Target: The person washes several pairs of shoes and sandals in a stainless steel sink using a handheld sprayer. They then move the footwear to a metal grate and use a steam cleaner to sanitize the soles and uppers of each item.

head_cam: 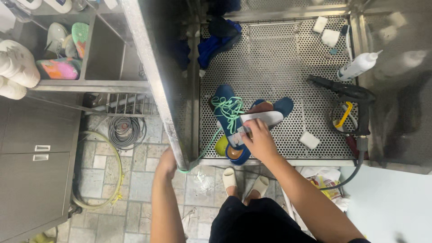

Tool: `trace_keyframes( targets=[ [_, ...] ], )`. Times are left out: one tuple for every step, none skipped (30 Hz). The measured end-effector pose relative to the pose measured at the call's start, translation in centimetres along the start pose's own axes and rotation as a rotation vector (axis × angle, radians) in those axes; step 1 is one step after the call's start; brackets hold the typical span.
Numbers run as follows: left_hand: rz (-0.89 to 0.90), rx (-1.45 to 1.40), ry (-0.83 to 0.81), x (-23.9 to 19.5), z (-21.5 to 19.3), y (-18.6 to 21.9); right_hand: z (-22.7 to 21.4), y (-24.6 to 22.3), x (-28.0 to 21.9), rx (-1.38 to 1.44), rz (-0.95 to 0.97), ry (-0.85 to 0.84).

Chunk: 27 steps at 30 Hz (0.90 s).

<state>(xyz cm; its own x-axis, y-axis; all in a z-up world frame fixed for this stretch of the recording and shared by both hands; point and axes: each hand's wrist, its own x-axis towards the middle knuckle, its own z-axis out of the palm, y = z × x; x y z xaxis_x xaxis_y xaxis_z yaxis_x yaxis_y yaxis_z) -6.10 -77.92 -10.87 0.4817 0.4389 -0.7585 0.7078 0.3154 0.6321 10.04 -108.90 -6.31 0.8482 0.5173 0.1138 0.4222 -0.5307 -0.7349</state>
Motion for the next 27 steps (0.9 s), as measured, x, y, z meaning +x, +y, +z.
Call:
trace_keyframes(
  targets=[
    [0.116, 0.097, 0.001, 0.6, 0.8, -0.3, -0.1, -0.7, 0.4, 0.012, -0.002, -0.033],
    [0.172, 0.020, 0.033, 0.3, 0.8, -0.7, 0.2, -1.6, 0.7, 0.033, -0.013, -0.081],
    [0.229, -0.056, 0.066, -0.1, 0.9, -0.5, 0.6, -2.4, 0.8, 0.053, -0.023, -0.130],
    [0.295, -0.134, 0.100, -0.6, 1.1, 0.2, 0.8, -2.9, 0.9, 0.066, -0.075, -0.138],
    [0.327, -0.093, 0.131, -1.9, 0.7, 1.0, 0.8, -3.4, 0.7, 0.079, -0.127, -0.147],
    [0.359, -0.060, 0.172, -3.8, 0.1, 2.0, 0.7, -3.9, 0.9, 0.093, -0.191, -0.162],
    [0.389, -0.026, 0.214, -6.0, -0.5, 3.1, 0.6, -4.3, 1.2, 0.113, -0.145, -0.208],
    [0.524, 0.086, 0.276, -8.7, -0.9, 4.0, 0.4, -4.6, 1.0, 0.135, -0.093, -0.262],
    [0.653, 0.205, 0.339, -11.5, -1.3, 4.9, 0.3, -5.0, 0.7, 0.154, -0.039, -0.316],
    [0.782, 0.328, 0.413, -14.4, -1.6, 6.0, 0.2, -5.4, 0.9, 0.179, -0.070, -0.336],
    [0.756, 0.342, 0.432, -17.2, -1.4, 6.9, 0.0, -5.8, 0.8, 0.204, -0.099, -0.355],
    [0.731, 0.355, 0.452, -20.0, -0.9, 7.7, 0.0, -6.4, 0.5, 0.232, -0.130, -0.375],
    [0.824, 0.433, 0.440, -22.8, -0.3, 8.3, 0.1, -6.9, -0.1, 0.258, -0.157, -0.431],
    [0.917, 0.515, 0.425, -25.3, 0.5, 8.8, 0.2, -7.4, -0.4, 0.283, -0.185, -0.485],
    [0.974, 0.517, 0.387, -27.4, 1.5, 9.2, 0.3, -7.7, -0.7, 0.306, -0.214, -0.539],
    [1.024, 0.517, 0.344, -29.3, 2.8, 9.3, 0.2, -8.0, -1.4, 0.415, -0.325, -0.500],
    [1.078, 0.535, 0.277, -30.7, 3.9, 9.4, 0.2, -8.1, -2.2, 0.528, -0.432, -0.461],
    [1.134, 0.555, 0.195, -31.5, 5.1, 9.4, 0.2, -7.9, -2.7, 0.641, -0.528, -0.413],
    [1.120, 0.531, 0.116, -32.2, 6.9, 9.3, 0.1, -7.4, -3.1, 0.694, -0.617, -0.441],
    [1.125, 0.514, 0.018, -32.4, 8.7, 9.2, -0.1, -6.8, -3.3, 0.739, -0.706, -0.443],
    [1.128, 0.498, -0.081, -32.2, 10.3, 9.1, -0.3, -5.8, -3.2, 0.784, -0.795, -0.446],
    [1.150, 0.478, -0.083, -31.6, 12.1, 8.8, -0.6, -4.5, -3.3, 0.700, -0.817, -0.516],
    [1.173, 0.458, -0.085, -30.9, 13.8, 8.4, -0.5, -3.1, -3.2, 0.614, -0.838, -0.584],
    [1.192, 0.432, -0.093, -30.3, 15.3, 7.8, -0.8, -1.6, -3.4, 0.524, -0.851, -0.655],
    [1.184, 0.390, -0.017, -29.4, 16.4, 7.2, -1.4, 0.0, -3.6, 0.770, -0.593, -0.757],
    [1.179, 0.355, 0.047, -28.1, 17.1, 6.9, -1.9, 1.4, -3.5, 1.005, -0.315, -0.826],
    [1.171, 0.320, 0.111, -26.8, 17.9, 6.6, -2.8, 2.7, -3.3, 1.230, -0.023, -0.873]
  ],
)
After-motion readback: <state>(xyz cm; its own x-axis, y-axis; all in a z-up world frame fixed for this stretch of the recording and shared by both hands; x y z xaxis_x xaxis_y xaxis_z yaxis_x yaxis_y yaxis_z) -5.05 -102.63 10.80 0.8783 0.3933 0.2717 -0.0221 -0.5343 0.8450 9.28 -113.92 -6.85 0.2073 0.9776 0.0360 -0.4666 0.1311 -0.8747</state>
